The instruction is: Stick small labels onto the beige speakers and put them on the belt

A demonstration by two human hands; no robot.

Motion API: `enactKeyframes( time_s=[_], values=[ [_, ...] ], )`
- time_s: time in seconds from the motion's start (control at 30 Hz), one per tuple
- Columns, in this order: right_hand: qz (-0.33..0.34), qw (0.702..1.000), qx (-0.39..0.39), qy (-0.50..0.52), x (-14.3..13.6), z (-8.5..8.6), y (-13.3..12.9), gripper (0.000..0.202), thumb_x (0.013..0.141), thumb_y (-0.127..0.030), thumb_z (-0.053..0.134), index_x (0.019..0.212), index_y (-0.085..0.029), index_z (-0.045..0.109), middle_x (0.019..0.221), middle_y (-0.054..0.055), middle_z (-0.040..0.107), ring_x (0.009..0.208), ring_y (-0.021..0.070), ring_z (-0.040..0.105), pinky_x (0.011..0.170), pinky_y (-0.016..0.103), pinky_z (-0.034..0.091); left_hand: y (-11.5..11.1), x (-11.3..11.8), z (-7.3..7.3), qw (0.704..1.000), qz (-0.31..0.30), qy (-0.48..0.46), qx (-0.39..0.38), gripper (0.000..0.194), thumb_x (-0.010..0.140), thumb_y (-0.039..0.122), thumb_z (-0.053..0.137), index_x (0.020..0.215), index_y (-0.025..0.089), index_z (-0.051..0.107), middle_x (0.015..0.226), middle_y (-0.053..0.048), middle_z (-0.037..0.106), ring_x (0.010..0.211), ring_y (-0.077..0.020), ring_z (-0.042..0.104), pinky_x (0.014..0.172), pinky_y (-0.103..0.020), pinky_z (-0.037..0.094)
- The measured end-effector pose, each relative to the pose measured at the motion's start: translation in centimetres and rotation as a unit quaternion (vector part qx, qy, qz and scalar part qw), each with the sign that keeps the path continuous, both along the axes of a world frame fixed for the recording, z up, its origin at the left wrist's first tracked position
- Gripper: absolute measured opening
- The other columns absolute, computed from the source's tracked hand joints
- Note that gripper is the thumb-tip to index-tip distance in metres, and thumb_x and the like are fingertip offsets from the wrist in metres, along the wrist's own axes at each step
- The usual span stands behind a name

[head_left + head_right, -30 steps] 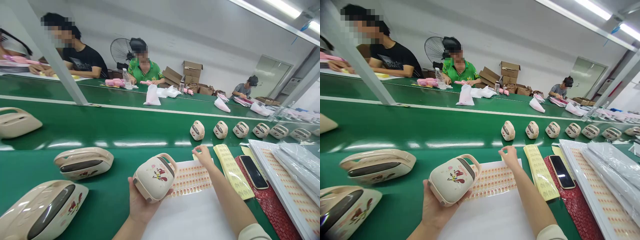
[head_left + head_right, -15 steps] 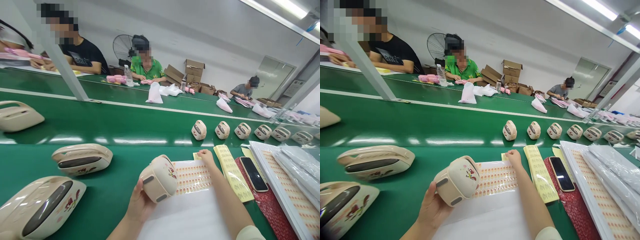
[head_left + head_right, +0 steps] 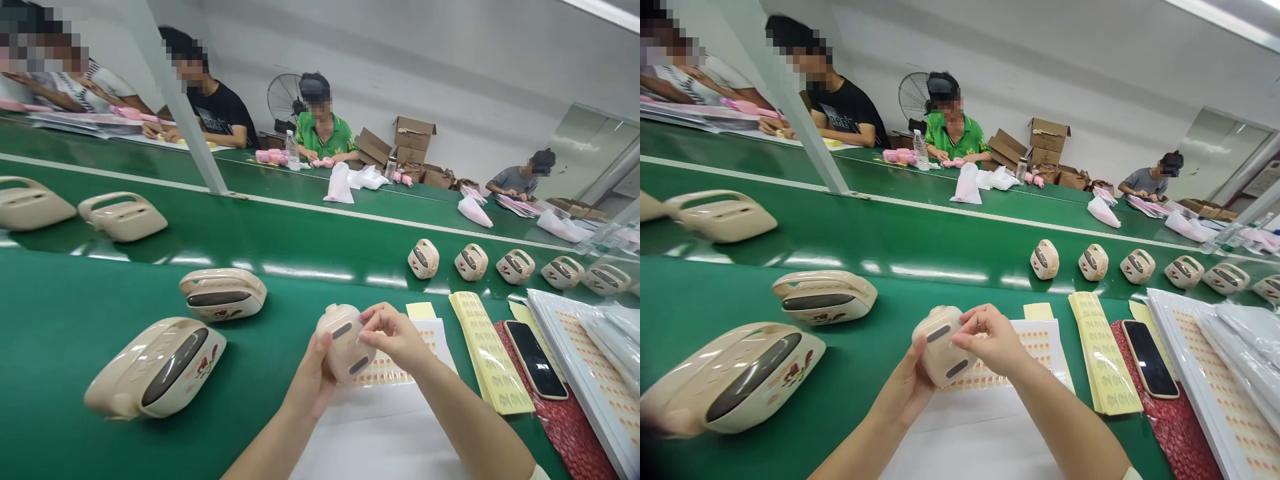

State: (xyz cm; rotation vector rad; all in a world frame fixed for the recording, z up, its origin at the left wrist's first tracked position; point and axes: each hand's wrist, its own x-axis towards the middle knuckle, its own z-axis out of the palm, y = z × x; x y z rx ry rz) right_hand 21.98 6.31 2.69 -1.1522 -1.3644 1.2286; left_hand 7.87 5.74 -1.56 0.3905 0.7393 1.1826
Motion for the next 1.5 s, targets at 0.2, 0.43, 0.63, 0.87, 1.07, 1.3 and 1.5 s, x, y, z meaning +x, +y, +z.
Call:
enactKeyframes(
  time_s=[0.2, 0.43, 0.63, 0.87, 1.07, 1.3, 1.5],
  values=[
    [-0.015, 0.996, 0.014, -0.092, -0.4, -0.7, 0.1, 0.012, 0.064, -0.026, 0.068, 0.059, -0.019, 0.059, 0.092, 0.004, 0.05, 0.099, 0.0205, 0.053, 0.079, 0.034, 0.046, 0.0, 0.1, 0.3, 1.0, 0.009, -0.013, -0.014, 0.055, 0.067, 0.045, 0.068, 0.118, 0.03, 0.052, 0.097, -0.003, 0.067, 0.081, -0.0218, 0.063, 0.061, -0.029, 0.053],
    [-0.059, 0.958, 0.162, -0.227, -1.4, -2.0, -0.6, 0.011, 0.07, -0.016, 0.06, 0.061, -0.02, 0.055, 0.094, 0.007, 0.052, 0.09, 0.0209, 0.053, 0.078, 0.039, 0.045, 0.1, 0.2, 0.1, 0.999, 0.019, -0.024, -0.01, 0.055, 0.065, 0.043, 0.07, 0.115, 0.028, 0.053, 0.089, -0.001, 0.068, 0.079, -0.02, 0.063, 0.06, -0.026, 0.051],
    [-0.123, 0.94, 0.25, -0.198, 0.2, -1.9, 0.5, 0.009, 0.081, -0.023, 0.048, 0.079, -0.023, 0.056, 0.088, 0.006, 0.058, 0.088, 0.0193, 0.055, 0.077, 0.036, 0.045, 0.6, -0.1, 0.9, 0.996, 0.066, -0.028, -0.06, 0.04, 0.07, 0.045, 0.062, 0.104, 0.023, 0.06, 0.086, -0.003, 0.067, 0.078, -0.023, 0.063, 0.063, -0.034, 0.053],
    [-0.055, 0.922, 0.129, -0.362, 1.2, -6.8, 4.1, 0.056, 0.071, -0.008, 0.052, 0.124, -0.022, 0.041, 0.096, 0.007, 0.064, 0.09, 0.0219, 0.055, 0.081, 0.042, 0.044, 1.8, -1.7, 1.4, 0.989, 0.096, -0.107, -0.041, 0.05, 0.073, 0.055, 0.05, 0.114, 0.026, 0.055, 0.103, -0.009, 0.064, 0.097, -0.0339, 0.058, 0.075, -0.056, 0.046],
    [-0.066, 0.923, 0.15, -0.349, -0.3, -8.8, 4.2, 0.045, 0.068, -0.001, 0.043, 0.108, -0.016, 0.054, 0.079, 0.006, 0.063, 0.08, 0.0217, 0.054, 0.077, 0.04, 0.044, 2.1, -1.7, 0.4, 0.981, 0.096, -0.161, 0.039, 0.052, 0.065, 0.052, 0.062, 0.112, 0.031, 0.056, 0.108, -0.003, 0.065, 0.112, -0.0299, 0.05, 0.081, -0.042, 0.048],
    [-0.161, 0.978, 0.056, 0.122, -2.5, -3.1, 1.7, 0.041, 0.065, -0.026, 0.065, 0.102, -0.022, 0.049, 0.058, -0.008, 0.05, 0.061, 0.0135, 0.054, 0.068, 0.03, 0.045, 1.7, -1.3, -0.8, 0.963, 0.061, -0.253, 0.07, 0.056, 0.073, 0.051, 0.056, 0.124, 0.03, 0.046, 0.111, -0.003, 0.065, 0.109, -0.0245, 0.055, 0.082, -0.032, 0.05],
    [-0.158, 0.955, 0.022, 0.251, -5.0, -0.8, 0.7, 0.044, 0.058, -0.025, 0.072, 0.096, -0.022, 0.049, 0.052, -0.011, 0.051, 0.057, 0.0107, 0.053, 0.073, 0.03, 0.044, 2.0, -1.3, -2.3, 0.923, -0.006, -0.351, 0.159, 0.071, 0.075, 0.036, 0.058, 0.137, 0.021, 0.025, 0.122, -0.013, 0.059, 0.112, -0.028, 0.053, 0.09, -0.036, 0.046]
  ],
)
